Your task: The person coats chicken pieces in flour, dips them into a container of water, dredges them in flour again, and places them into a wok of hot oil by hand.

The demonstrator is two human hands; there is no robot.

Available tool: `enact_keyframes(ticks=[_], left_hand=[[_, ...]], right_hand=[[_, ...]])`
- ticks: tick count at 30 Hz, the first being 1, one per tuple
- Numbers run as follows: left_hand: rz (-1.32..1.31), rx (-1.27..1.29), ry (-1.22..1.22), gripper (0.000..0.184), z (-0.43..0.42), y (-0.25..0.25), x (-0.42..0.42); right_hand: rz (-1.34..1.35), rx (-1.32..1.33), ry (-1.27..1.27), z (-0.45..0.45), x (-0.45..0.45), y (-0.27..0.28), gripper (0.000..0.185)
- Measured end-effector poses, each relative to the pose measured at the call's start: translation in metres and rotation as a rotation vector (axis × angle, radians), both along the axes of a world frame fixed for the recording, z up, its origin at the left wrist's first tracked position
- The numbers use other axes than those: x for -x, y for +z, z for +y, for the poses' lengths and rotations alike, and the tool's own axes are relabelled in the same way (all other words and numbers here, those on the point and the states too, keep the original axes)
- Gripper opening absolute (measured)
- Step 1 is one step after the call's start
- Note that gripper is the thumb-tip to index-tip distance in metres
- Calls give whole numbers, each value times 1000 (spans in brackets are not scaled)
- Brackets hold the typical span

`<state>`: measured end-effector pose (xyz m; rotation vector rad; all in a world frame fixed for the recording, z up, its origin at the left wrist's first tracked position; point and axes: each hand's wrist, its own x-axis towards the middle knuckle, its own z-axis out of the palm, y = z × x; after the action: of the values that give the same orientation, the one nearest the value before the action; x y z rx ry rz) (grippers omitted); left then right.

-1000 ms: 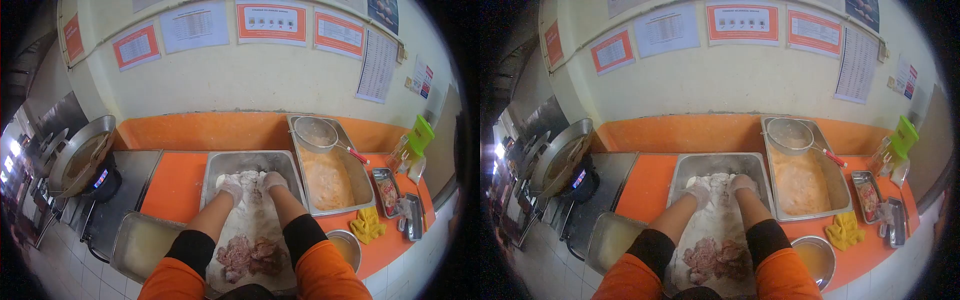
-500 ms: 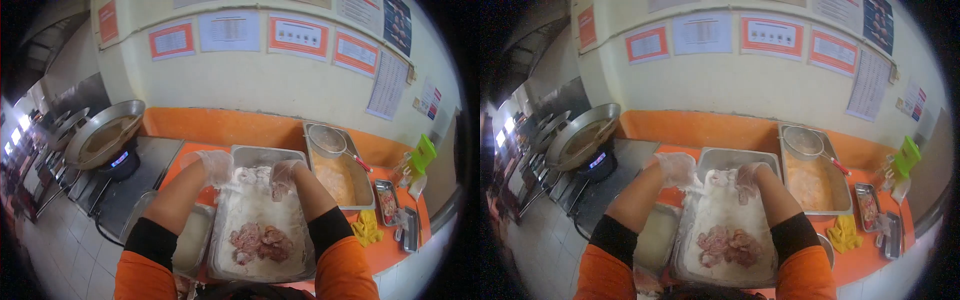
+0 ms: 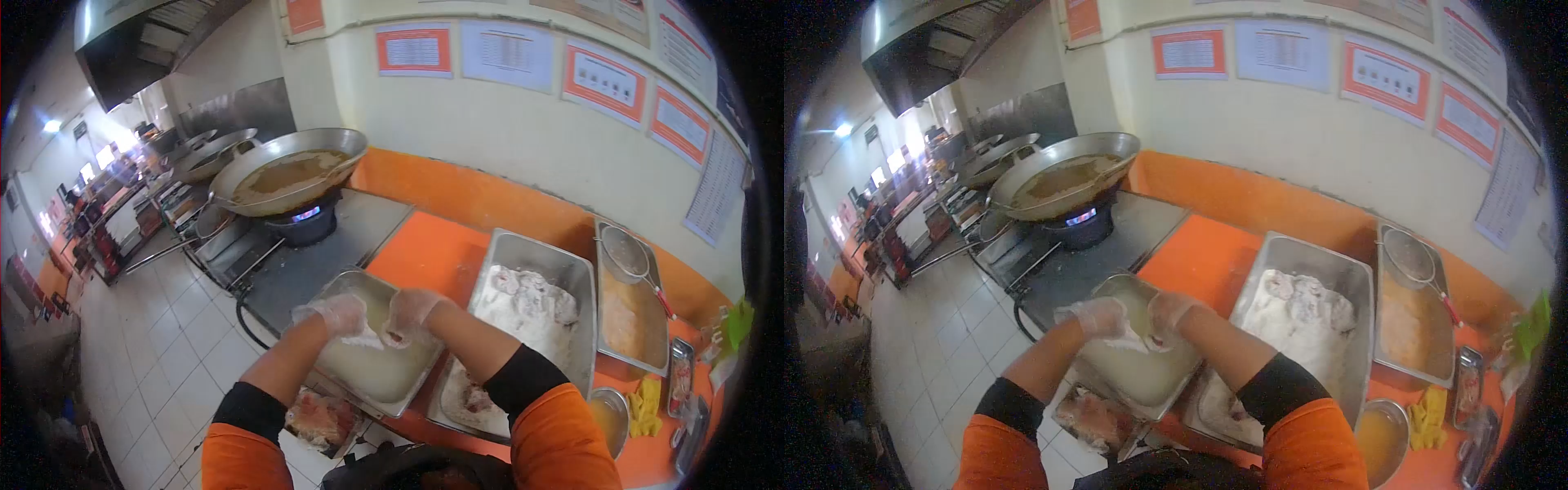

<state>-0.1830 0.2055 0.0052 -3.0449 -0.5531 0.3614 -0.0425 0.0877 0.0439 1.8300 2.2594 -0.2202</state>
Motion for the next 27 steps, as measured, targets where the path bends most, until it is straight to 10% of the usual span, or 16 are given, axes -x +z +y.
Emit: enact_keyframes(ticks=[13,27], left_hand=[[83,114,78,24,23,-111,37],[146,-70,144,52,-41,101,0]], right_hand=[[245,368,7,46,8,-143,23],[250,12,-184,-19,15,49,22]])
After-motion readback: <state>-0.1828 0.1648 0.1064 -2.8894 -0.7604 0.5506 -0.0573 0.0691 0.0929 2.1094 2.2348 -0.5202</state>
